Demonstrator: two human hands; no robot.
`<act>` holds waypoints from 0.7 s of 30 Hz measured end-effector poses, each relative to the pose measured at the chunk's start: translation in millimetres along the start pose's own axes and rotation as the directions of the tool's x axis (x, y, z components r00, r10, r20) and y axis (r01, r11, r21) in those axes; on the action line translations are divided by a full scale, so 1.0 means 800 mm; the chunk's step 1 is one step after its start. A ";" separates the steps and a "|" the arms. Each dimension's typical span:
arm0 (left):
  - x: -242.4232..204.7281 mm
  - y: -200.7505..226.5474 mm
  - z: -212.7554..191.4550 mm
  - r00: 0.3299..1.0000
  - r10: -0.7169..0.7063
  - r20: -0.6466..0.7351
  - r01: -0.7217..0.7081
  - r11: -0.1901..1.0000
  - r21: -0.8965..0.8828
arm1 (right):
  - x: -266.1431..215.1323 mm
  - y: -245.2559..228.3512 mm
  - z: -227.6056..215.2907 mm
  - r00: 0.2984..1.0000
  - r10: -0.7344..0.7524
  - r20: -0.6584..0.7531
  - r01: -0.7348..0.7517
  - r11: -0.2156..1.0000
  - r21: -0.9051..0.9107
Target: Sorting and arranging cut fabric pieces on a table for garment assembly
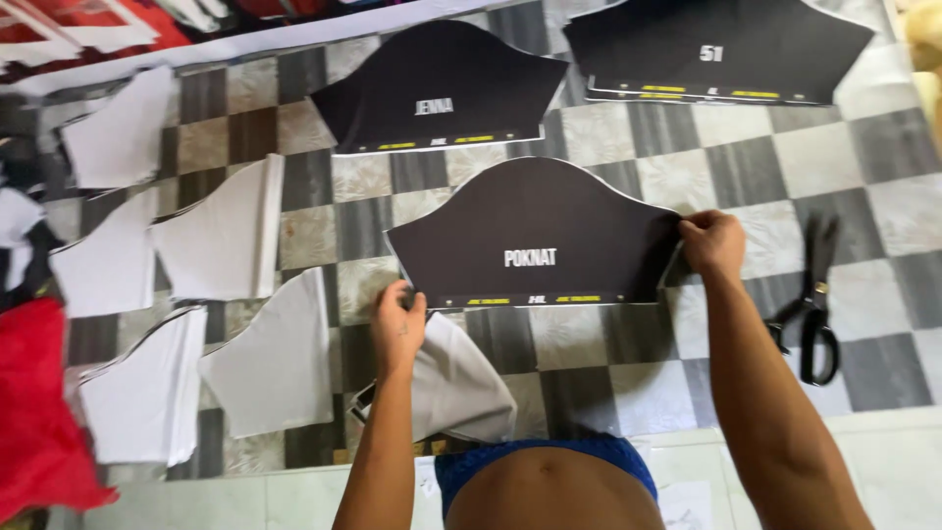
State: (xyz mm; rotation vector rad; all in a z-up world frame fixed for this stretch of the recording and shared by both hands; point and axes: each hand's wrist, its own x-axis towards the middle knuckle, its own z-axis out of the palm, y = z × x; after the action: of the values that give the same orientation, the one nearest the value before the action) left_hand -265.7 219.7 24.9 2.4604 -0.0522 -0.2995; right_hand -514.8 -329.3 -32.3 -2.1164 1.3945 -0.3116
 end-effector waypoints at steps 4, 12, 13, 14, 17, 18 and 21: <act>-0.046 0.089 0.027 0.869 0.480 -0.118 -0.481 0.876 0.016 | 0.001 -0.004 -0.018 0.998 0.038 0.041 -0.039 0.999 0.035; -0.194 0.261 0.285 0.309 0.919 0.246 -0.934 0.342 -0.104 | 0.011 0.014 -0.023 0.995 0.082 0.062 -0.084 0.996 0.040; -0.199 0.278 0.302 0.351 0.903 0.247 -0.926 0.374 -0.053 | 0.006 0.008 -0.030 0.996 0.064 0.061 -0.066 0.997 0.045; -0.200 0.293 0.317 0.397 0.885 0.245 -0.913 0.408 0.005 | 0.002 -0.002 -0.032 0.997 0.040 0.065 -0.044 0.998 0.053; -0.199 0.303 0.330 0.324 0.935 0.147 -0.946 0.325 0.017 | 0.011 0.023 -0.018 0.997 0.059 0.056 -0.064 0.994 0.091; -0.197 0.302 0.332 0.336 0.930 0.148 -0.942 0.334 0.035 | 0.015 0.026 -0.016 0.996 0.047 0.072 -0.054 0.994 0.100; -0.198 0.299 0.313 0.358 0.929 0.092 -0.933 0.360 -0.004 | 0.008 0.022 -0.018 0.996 0.031 0.080 -0.039 0.995 0.096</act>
State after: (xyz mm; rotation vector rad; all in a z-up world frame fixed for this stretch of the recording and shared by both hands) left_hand -468.0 -102.7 12.6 2.0224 -1.4860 0.1420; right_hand -532.4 -344.9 -31.3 -2.0014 1.3428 -0.2739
